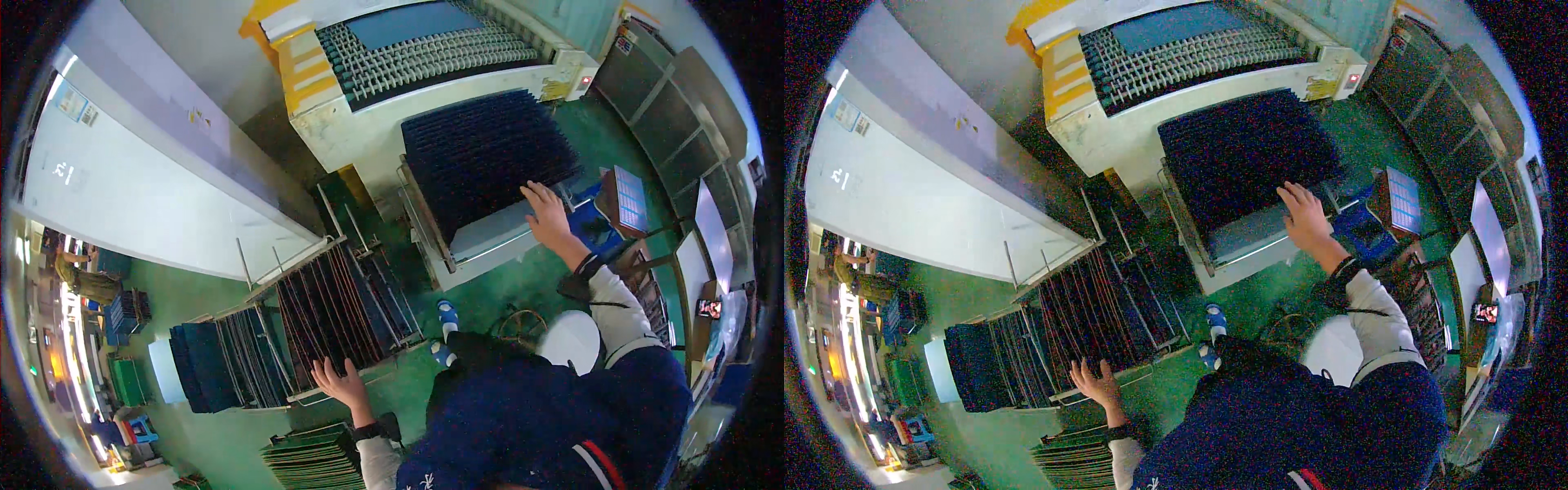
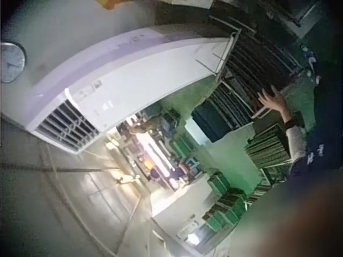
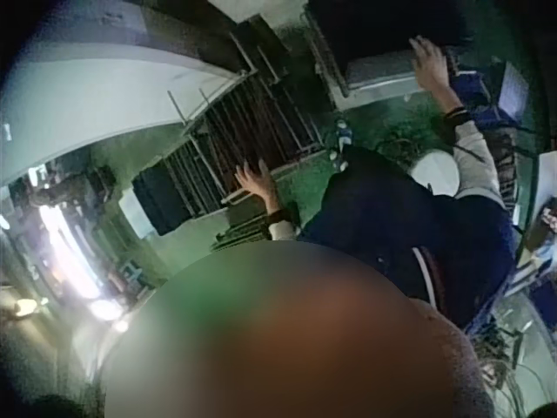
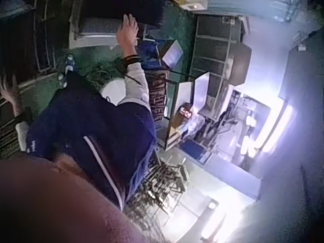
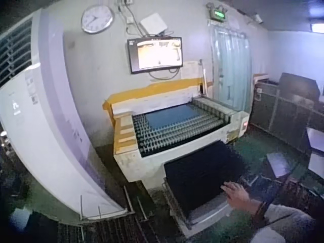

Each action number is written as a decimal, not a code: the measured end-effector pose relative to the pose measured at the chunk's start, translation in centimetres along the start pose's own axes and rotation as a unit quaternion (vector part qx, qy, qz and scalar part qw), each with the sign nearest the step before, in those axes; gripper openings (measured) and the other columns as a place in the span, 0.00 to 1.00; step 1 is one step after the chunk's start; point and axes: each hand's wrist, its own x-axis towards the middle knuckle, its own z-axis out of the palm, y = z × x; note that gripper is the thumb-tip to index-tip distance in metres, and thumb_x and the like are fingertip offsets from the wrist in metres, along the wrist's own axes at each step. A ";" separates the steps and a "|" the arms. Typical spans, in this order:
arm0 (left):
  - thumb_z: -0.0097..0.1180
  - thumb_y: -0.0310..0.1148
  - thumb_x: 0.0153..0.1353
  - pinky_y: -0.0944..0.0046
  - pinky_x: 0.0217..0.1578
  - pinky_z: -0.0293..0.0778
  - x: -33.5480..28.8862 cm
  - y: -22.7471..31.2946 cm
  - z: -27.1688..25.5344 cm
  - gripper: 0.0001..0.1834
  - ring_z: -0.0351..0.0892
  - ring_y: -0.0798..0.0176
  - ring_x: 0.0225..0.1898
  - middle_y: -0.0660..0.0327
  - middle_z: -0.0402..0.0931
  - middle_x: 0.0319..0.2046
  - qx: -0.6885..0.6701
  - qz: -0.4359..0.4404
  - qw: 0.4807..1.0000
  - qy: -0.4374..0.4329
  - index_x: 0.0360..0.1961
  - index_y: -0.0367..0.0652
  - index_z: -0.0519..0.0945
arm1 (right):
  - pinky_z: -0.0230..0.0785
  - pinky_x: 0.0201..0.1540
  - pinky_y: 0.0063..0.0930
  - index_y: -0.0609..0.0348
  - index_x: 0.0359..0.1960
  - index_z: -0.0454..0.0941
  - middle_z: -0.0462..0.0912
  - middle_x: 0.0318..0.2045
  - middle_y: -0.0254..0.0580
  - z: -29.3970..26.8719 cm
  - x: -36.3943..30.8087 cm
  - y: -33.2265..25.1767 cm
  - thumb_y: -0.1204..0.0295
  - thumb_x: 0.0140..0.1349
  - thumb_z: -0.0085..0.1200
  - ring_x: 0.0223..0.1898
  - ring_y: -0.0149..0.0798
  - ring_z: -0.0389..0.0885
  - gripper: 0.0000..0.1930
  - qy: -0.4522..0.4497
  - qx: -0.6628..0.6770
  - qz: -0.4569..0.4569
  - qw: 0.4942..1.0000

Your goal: Unloading processed panels from a coating machine and organizing them into storage racks.

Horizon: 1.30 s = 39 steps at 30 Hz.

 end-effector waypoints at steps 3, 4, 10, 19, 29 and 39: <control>0.63 0.38 0.53 0.41 0.59 0.57 -3.0 -1.8 -0.7 0.24 0.58 0.41 0.63 0.48 0.63 0.61 -0.039 -0.003 0.998 0.051 0.50 0.40 0.75 | 0.51 0.65 0.47 0.48 0.66 0.55 0.56 0.67 0.41 0.2 -1.6 -1.4 0.76 0.51 0.56 0.67 0.48 0.53 0.38 0.014 -0.036 0.022 0.999; 0.62 0.36 0.53 0.42 0.58 0.59 -3.8 -1.7 -1.4 0.23 0.61 0.42 0.61 0.46 0.64 0.59 -0.044 -0.020 0.998 0.052 0.49 0.39 0.75 | 0.49 0.66 0.47 0.49 0.68 0.52 0.52 0.68 0.39 0.3 -2.1 -1.4 0.76 0.51 0.55 0.68 0.47 0.51 0.40 0.015 -0.038 0.019 0.999; 0.57 0.36 0.58 0.45 0.57 0.60 -8.2 -3.6 -3.4 0.21 0.64 0.43 0.57 0.46 0.67 0.55 -0.071 -0.160 0.980 0.097 0.48 0.33 0.74 | 0.50 0.67 0.43 0.51 0.67 0.55 0.56 0.67 0.40 -0.5 -3.2 -1.9 0.79 0.48 0.57 0.68 0.46 0.52 0.41 0.040 -0.016 0.010 0.999; 0.58 0.38 0.55 0.56 0.41 0.73 -18.9 -13.0 3.9 0.19 0.78 0.51 0.36 0.49 0.79 0.34 -0.124 -0.358 0.910 -0.170 0.41 0.32 0.78 | 0.62 0.48 0.42 0.55 0.32 0.77 0.78 0.37 0.39 0.2 0.0 1.5 0.70 0.48 0.59 0.43 0.45 0.73 0.09 0.032 -0.070 -0.066 0.995; 0.57 0.38 0.59 0.67 0.22 0.71 -19.5 -6.9 5.5 0.16 0.77 0.66 0.23 0.60 0.79 0.29 -0.417 -0.436 0.710 -0.364 0.41 0.36 0.78 | 0.67 0.40 0.45 0.57 0.26 0.78 0.78 0.29 0.44 -5.8 5.1 2.4 0.65 0.50 0.57 0.37 0.51 0.76 0.09 0.042 -0.039 -0.162 0.985; 0.57 0.38 0.59 0.66 0.14 0.66 -22.2 -10.7 7.1 0.12 0.73 0.64 0.16 0.57 0.77 0.24 -0.431 -0.444 0.714 -0.326 0.33 0.40 0.76 | 0.67 0.41 0.30 0.68 0.41 0.75 0.81 0.34 0.45 -24.4 11.2 3.5 0.65 0.56 0.58 0.36 0.37 0.77 0.17 0.121 0.190 -0.021 0.974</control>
